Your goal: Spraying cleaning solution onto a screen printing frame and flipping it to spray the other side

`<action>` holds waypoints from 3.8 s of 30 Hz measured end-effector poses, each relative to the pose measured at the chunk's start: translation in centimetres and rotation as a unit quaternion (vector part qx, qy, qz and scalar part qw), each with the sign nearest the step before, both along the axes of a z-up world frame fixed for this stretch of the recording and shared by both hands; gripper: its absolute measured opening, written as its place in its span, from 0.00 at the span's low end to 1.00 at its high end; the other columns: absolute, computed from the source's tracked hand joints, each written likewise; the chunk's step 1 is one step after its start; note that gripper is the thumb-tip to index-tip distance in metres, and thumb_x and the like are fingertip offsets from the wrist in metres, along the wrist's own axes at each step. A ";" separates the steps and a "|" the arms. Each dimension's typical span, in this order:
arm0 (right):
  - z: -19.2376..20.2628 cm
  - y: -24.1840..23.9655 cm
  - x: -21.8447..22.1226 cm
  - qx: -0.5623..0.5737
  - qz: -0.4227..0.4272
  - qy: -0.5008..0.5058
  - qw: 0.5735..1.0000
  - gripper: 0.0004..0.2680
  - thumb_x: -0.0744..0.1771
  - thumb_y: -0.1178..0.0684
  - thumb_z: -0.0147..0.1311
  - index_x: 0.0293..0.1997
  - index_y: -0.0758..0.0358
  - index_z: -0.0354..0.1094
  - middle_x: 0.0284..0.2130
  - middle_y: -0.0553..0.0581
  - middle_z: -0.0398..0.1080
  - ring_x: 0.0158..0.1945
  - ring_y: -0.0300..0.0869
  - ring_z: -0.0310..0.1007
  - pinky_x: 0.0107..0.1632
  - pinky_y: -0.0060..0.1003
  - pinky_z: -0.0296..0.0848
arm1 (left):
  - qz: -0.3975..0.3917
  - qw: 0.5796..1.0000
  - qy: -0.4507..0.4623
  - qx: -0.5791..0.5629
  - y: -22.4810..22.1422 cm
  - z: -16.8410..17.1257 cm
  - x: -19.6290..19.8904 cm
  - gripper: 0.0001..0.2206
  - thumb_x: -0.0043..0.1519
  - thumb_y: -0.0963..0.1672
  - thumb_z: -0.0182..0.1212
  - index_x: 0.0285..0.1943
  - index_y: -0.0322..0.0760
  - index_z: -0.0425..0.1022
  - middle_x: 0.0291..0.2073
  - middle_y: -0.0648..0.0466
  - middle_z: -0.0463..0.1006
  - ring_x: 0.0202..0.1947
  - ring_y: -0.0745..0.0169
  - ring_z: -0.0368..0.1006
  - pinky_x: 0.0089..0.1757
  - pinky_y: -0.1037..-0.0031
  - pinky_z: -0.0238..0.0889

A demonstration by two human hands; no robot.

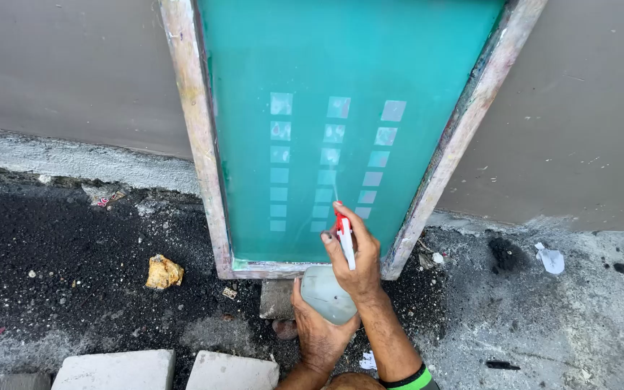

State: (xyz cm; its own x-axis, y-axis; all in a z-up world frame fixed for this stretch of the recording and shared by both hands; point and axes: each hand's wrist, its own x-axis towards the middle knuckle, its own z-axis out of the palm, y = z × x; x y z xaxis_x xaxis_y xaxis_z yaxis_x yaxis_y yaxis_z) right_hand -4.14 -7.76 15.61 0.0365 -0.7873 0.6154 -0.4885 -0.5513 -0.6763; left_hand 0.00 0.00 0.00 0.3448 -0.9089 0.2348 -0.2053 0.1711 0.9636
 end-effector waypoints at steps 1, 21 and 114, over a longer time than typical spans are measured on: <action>-0.1 -0.1 0.2 0.023 -0.045 0.011 0.999 0.18 0.67 0.50 0.57 0.64 0.62 0.65 0.36 0.52 0.76 0.33 0.36 0.71 0.39 0.32 0.72 | 0.015 1.000 -0.010 0.009 0.2 -0.1 -0.2 0.63 0.34 0.55 0.83 0.75 0.26 0.44 0.65 0.32 0.63 0.65 0.34 0.64 0.61 0.57 0.59; -3.1 1.4 0.5 0.073 -0.109 0.020 0.991 0.17 0.67 0.45 0.57 0.62 0.56 0.69 0.31 0.47 0.77 0.23 0.33 0.68 0.30 0.30 0.68 | -0.009 0.999 0.001 0.049 1.9 -3.8 0.3 0.63 0.34 0.54 0.84 0.75 0.25 0.44 0.68 0.34 0.60 0.69 0.37 0.59 0.64 0.60 0.53; -3.9 2.5 -3.7 0.090 -0.244 -0.039 0.965 0.14 0.66 0.45 0.61 0.22 0.56 0.61 0.16 0.48 0.59 0.22 0.38 0.57 0.28 0.39 0.57 | -0.093 0.994 -0.015 0.052 1.8 -2.9 -1.6 0.60 0.34 0.51 0.82 0.74 0.30 0.45 0.67 0.35 0.62 0.65 0.35 0.63 0.60 0.56 0.59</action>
State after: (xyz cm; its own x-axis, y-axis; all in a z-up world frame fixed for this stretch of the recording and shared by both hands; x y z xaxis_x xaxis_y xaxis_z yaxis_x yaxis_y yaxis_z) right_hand -7.79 -5.26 11.72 -0.4066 -0.7934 0.4530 -0.6041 -0.1385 -0.7848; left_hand -1.62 1.79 -2.86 0.1631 -0.9761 0.1439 -0.2075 0.1087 0.9722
